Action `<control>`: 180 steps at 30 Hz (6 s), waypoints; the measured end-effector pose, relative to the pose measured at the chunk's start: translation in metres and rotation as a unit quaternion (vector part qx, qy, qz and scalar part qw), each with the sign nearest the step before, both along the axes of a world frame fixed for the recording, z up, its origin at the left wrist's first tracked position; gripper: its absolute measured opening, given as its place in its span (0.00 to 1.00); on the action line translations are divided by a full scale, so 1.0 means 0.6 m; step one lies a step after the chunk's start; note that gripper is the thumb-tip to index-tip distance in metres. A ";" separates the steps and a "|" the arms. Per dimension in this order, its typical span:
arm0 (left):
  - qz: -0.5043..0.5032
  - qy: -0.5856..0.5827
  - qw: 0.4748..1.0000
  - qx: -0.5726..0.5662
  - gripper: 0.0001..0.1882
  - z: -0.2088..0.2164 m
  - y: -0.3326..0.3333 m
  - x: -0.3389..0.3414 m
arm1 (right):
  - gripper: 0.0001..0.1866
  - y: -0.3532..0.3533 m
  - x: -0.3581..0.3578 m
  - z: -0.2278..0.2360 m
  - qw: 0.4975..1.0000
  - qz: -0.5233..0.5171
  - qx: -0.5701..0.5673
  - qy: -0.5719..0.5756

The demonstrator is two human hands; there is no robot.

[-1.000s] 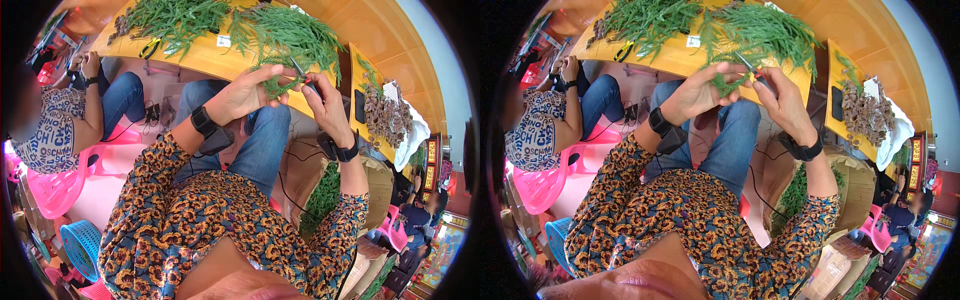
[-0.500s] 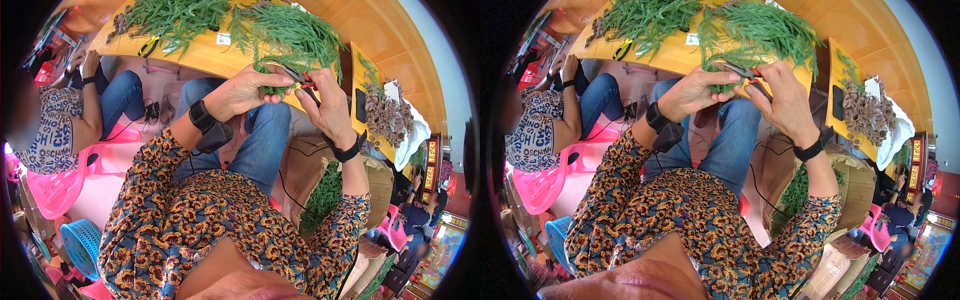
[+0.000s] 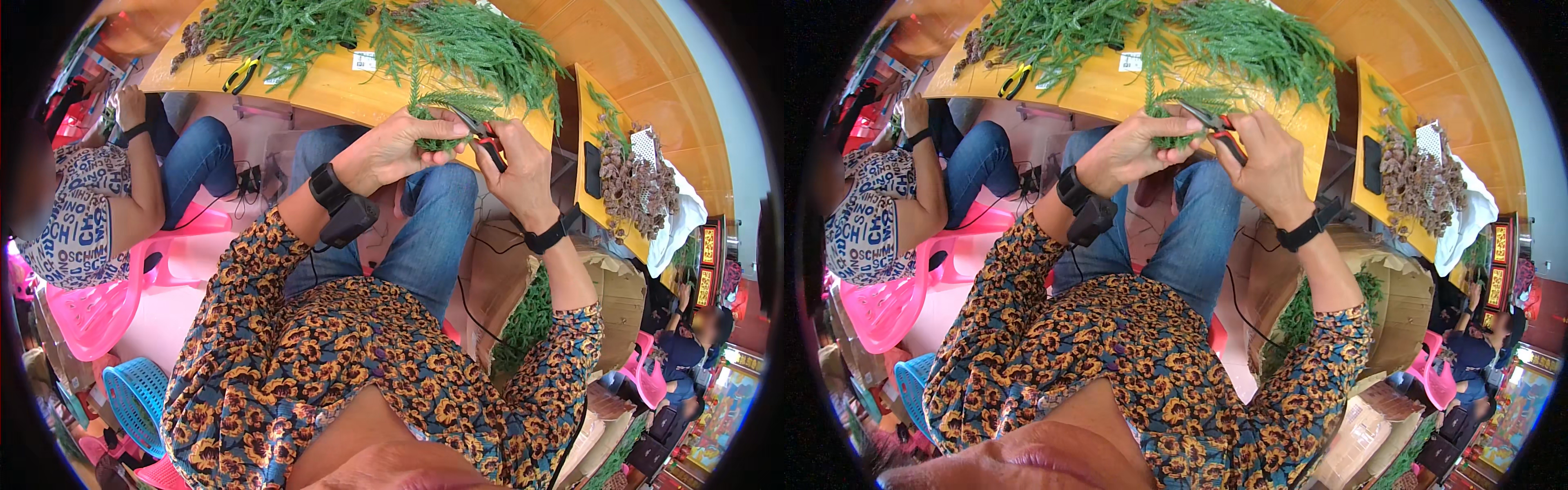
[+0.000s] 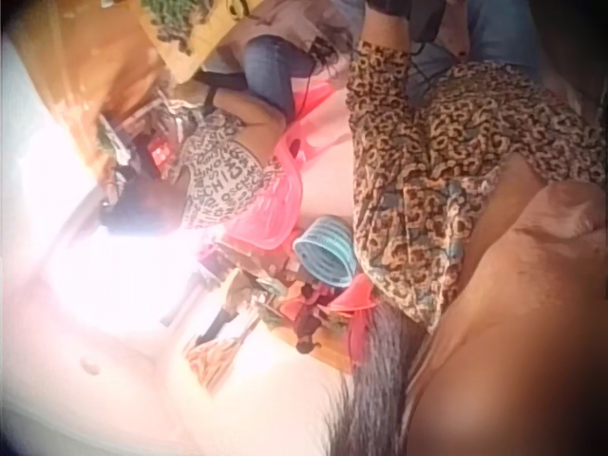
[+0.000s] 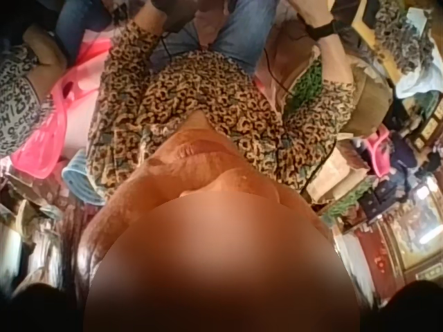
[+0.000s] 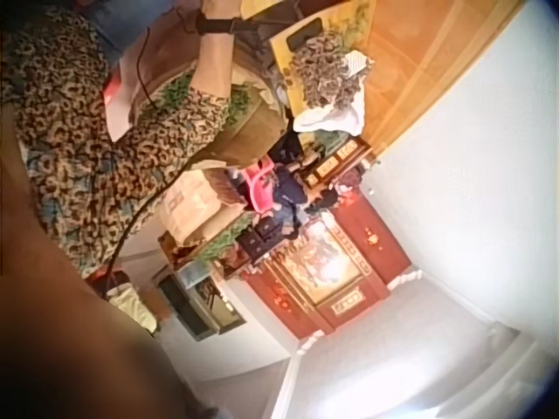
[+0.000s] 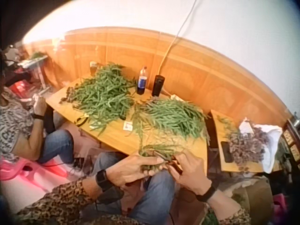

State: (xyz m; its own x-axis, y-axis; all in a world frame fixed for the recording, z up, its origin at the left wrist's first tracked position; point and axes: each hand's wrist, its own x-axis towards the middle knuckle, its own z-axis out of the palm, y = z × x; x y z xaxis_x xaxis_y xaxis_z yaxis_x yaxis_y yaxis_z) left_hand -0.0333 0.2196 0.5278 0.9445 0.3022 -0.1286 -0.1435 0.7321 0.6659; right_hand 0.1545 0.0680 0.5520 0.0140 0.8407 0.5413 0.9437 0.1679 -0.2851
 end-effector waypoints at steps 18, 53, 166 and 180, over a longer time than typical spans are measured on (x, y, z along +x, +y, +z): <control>-0.099 -0.040 0.988 -0.115 0.11 -0.136 0.028 0.017 | 0.17 0.009 0.056 -0.097 0.949 0.071 -0.156 0.265; 0.285 0.390 0.729 0.485 0.22 -0.498 0.273 -0.498 | 0.23 0.097 0.064 -0.478 0.964 -0.198 -0.175 0.023; 0.162 -0.089 0.969 0.166 0.14 -0.047 -0.347 -0.209 | 0.16 -0.353 -0.338 -0.055 0.735 0.039 0.093 0.671; 0.149 -0.157 0.964 0.155 0.18 -0.049 -0.383 -0.239 | 0.17 -0.404 -0.340 0.003 0.732 0.084 -0.116 0.666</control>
State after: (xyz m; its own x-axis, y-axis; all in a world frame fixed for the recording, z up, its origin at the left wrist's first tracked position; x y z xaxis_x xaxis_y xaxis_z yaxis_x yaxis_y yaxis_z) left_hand -0.1765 -0.0104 0.4984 0.7873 0.5443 0.2897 -0.5472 0.4001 0.7352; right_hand -0.0495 -0.1743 0.5540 0.2853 0.9583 -0.0172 -0.2268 0.0501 -0.9727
